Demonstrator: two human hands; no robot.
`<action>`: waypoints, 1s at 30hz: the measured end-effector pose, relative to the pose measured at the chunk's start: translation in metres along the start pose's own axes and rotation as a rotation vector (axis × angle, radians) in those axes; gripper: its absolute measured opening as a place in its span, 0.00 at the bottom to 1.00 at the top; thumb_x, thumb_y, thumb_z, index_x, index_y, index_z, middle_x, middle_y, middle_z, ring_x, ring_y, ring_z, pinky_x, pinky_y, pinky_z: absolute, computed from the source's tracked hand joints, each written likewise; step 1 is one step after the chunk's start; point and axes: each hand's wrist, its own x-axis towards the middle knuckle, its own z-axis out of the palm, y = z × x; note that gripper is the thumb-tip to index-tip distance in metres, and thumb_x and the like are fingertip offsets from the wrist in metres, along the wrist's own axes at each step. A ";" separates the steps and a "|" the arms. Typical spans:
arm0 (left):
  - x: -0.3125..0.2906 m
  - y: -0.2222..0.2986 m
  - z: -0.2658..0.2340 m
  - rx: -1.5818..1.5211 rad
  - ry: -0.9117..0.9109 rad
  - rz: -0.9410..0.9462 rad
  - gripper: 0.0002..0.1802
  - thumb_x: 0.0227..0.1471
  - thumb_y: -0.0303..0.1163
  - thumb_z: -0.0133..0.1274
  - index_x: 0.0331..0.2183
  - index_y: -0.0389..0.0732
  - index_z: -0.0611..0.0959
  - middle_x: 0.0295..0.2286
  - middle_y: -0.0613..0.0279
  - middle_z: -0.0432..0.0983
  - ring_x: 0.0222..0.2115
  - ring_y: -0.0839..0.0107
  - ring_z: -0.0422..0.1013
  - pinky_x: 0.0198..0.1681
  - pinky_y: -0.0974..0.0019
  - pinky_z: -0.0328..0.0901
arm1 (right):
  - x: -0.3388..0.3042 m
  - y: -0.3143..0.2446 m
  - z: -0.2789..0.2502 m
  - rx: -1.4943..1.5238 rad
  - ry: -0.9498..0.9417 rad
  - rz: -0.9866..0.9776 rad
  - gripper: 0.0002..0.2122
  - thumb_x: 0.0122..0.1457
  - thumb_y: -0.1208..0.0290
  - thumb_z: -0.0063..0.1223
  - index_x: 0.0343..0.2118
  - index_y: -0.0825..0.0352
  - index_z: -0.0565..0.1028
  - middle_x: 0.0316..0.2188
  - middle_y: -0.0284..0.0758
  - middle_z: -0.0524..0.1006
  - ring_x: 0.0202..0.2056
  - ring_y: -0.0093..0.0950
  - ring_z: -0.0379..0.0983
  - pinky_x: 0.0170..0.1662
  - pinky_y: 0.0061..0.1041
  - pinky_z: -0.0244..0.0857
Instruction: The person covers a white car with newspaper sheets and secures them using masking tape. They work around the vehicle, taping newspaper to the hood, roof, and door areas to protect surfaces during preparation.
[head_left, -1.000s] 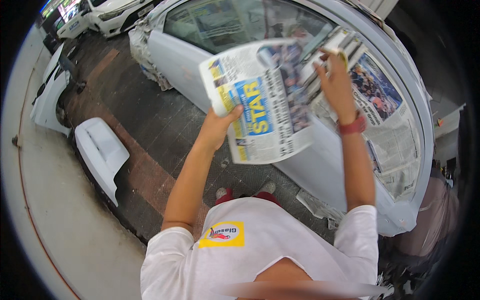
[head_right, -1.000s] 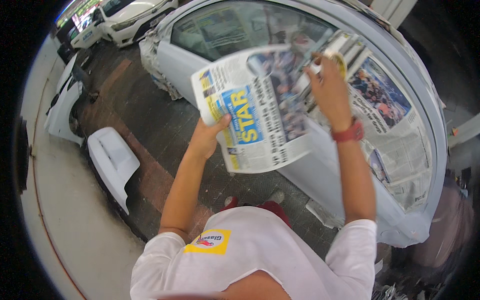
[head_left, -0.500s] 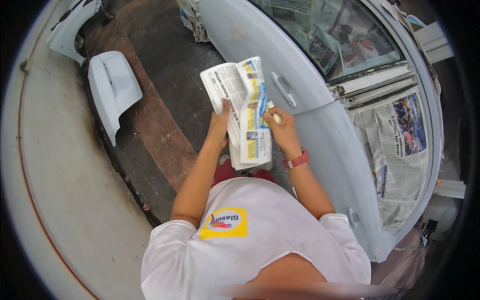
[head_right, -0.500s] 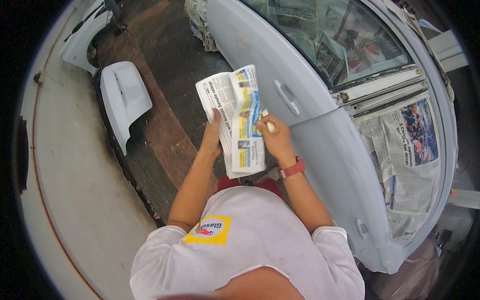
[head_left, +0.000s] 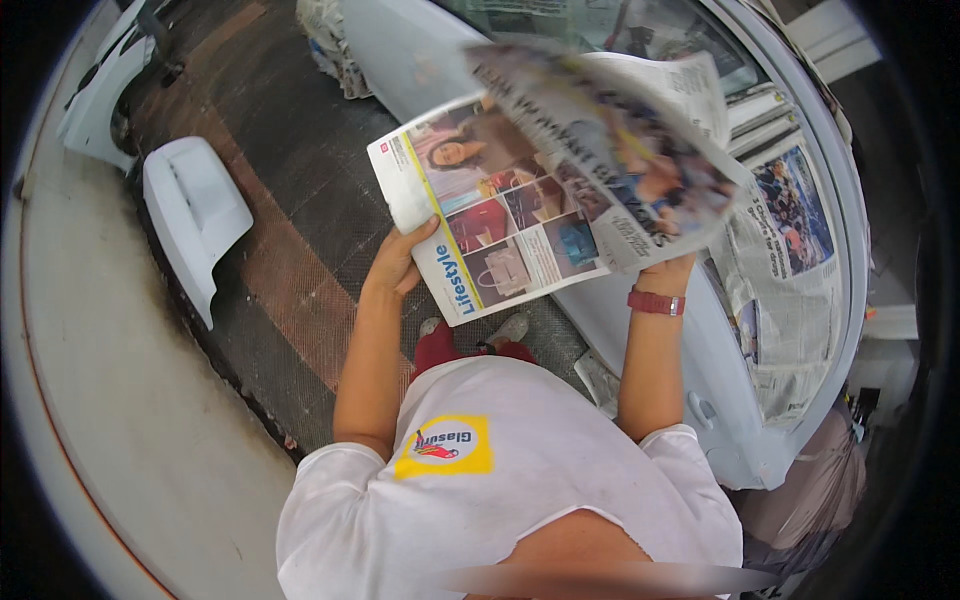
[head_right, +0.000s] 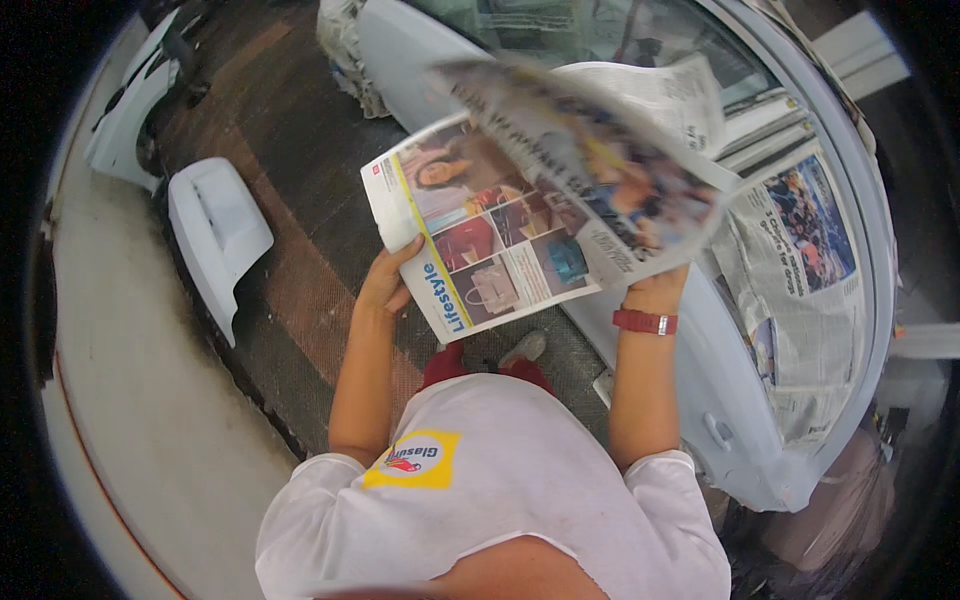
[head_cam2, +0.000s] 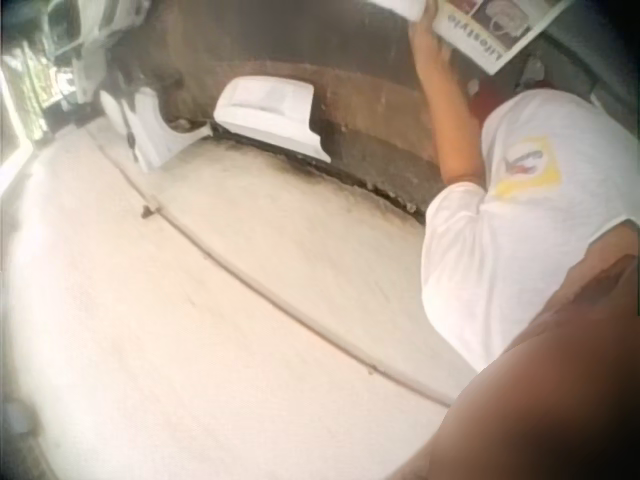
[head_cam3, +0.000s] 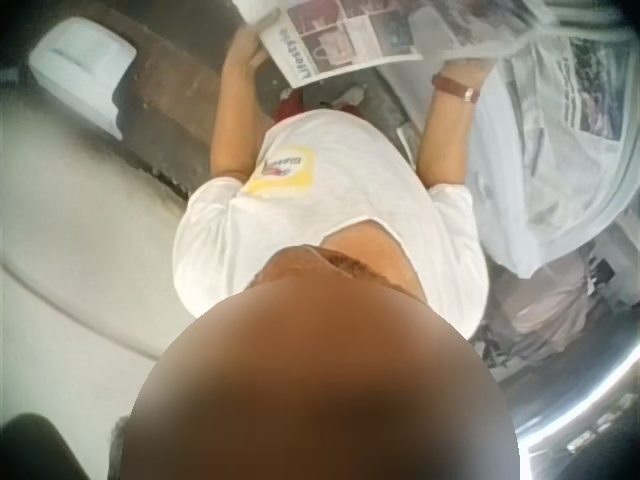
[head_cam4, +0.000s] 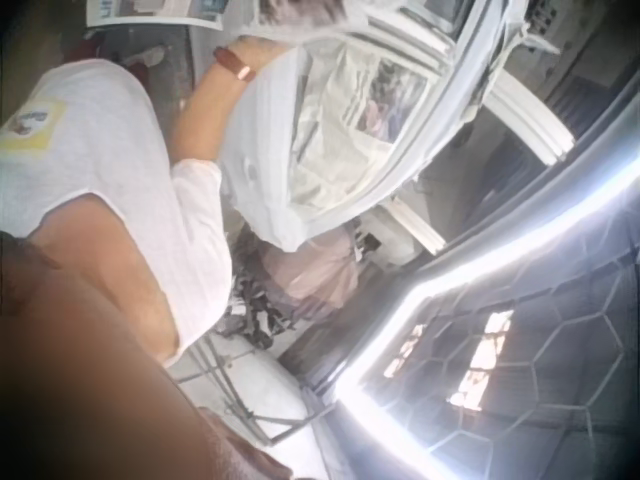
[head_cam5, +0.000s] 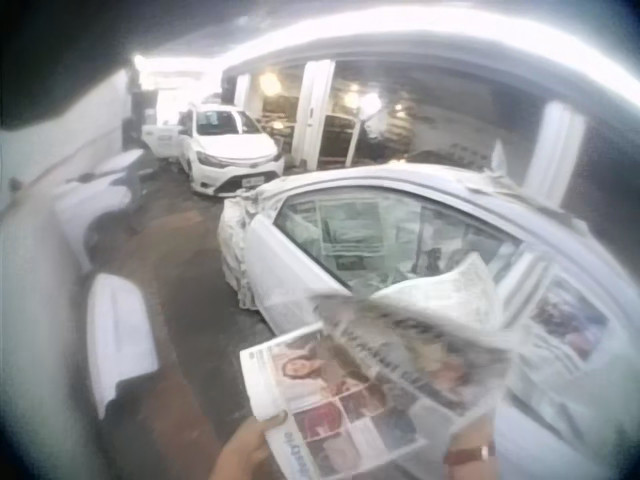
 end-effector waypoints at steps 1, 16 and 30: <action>0.002 0.002 0.002 0.080 0.015 0.027 0.28 0.62 0.30 0.67 0.60 0.34 0.79 0.53 0.51 0.84 0.52 0.60 0.81 0.58 0.52 0.74 | -0.003 -0.012 -0.014 -0.039 -0.026 0.009 0.16 0.76 0.58 0.51 0.57 0.64 0.76 0.49 0.38 0.83 0.39 0.31 0.83 0.39 0.36 0.83; -0.022 0.081 0.081 0.927 -0.227 -0.036 0.16 0.67 0.32 0.63 0.52 0.36 0.88 0.44 0.60 0.88 0.44 0.76 0.79 0.51 0.63 0.73 | -0.137 0.045 -0.100 0.144 0.398 0.064 0.23 0.69 0.59 0.63 0.63 0.63 0.75 0.56 0.35 0.81 0.54 0.31 0.79 0.55 0.40 0.77; -0.016 0.112 0.023 0.545 0.049 0.296 0.21 0.63 0.30 0.67 0.54 0.33 0.83 0.45 0.61 0.86 0.45 0.71 0.81 0.52 0.62 0.72 | -0.086 -0.066 -0.070 -0.546 0.505 -0.398 0.15 0.70 0.70 0.64 0.55 0.69 0.78 0.46 0.33 0.83 0.43 0.23 0.81 0.48 0.28 0.76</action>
